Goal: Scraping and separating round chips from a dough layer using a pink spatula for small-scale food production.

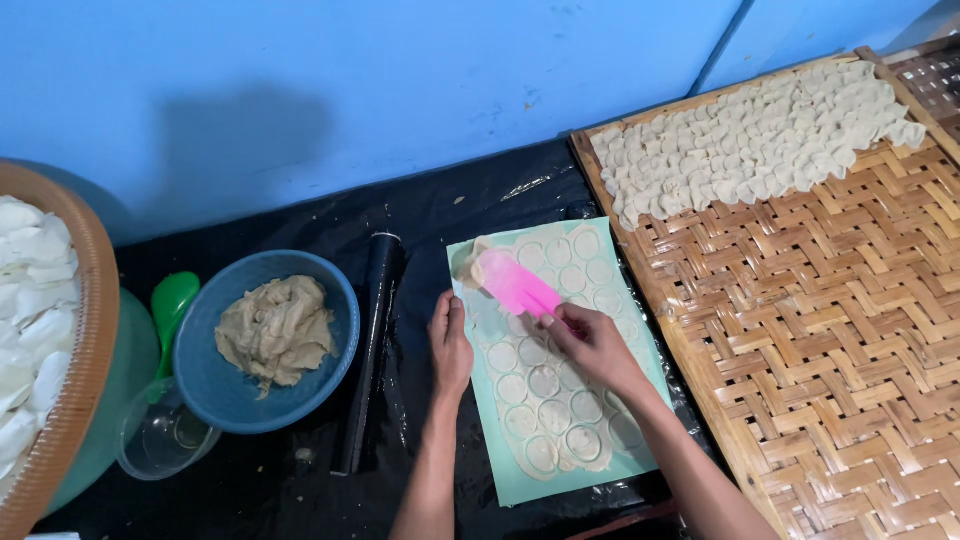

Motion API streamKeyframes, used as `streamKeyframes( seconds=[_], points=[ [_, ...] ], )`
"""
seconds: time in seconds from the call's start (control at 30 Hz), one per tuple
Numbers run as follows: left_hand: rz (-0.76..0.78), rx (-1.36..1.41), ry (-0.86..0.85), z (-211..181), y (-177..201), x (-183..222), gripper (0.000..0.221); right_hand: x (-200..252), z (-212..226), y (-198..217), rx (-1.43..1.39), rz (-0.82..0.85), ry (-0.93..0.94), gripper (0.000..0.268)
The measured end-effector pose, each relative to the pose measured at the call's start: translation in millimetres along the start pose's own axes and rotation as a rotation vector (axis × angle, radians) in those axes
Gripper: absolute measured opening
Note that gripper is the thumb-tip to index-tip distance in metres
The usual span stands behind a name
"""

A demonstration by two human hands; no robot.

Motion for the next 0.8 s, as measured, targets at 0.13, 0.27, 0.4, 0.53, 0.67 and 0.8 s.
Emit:
streamKeyframes(
  seconds=[0.13,0.27,0.4,0.53,0.67,0.8],
  points=[
    [0.036,0.056,-0.046,-18.5,-2.8,1.1,0.031,6.8,-20.7,8.8,-0.212,0.038,0.027,0.029],
    [0.053,0.117,-0.04,-12.0,-2.7,0.5,0.03,21.7,-7.3,26.0,-0.284,0.025,-0.024,0.031],
    [0.048,0.102,-0.04,-21.0,-4.7,0.3,0.031,30.8,8.6,38.2,-0.277,0.03,0.004,0.032],
    [0.036,0.085,-0.037,-11.8,-2.7,1.2,0.03,29.2,15.9,43.9,-0.225,-0.015,0.011,0.034],
    [0.052,0.129,-0.035,-17.8,-3.0,1.3,0.032,23.0,0.3,54.0,-0.068,-0.206,-0.006,0.033],
    [0.074,0.092,0.002,-38.2,-5.2,5.1,0.033,34.8,-25.0,74.5,0.098,-0.355,-0.153,0.038]
  ],
)
Point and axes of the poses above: each hand's wrist, its own x-axis away from the middle knuckle, its own y-axis out of the back of the hand, z = x × y, the point moved 2 cm from there along -x, towards the middle knuckle, and after that the axes turned 12 degrees about z, right-handed, at the moved point
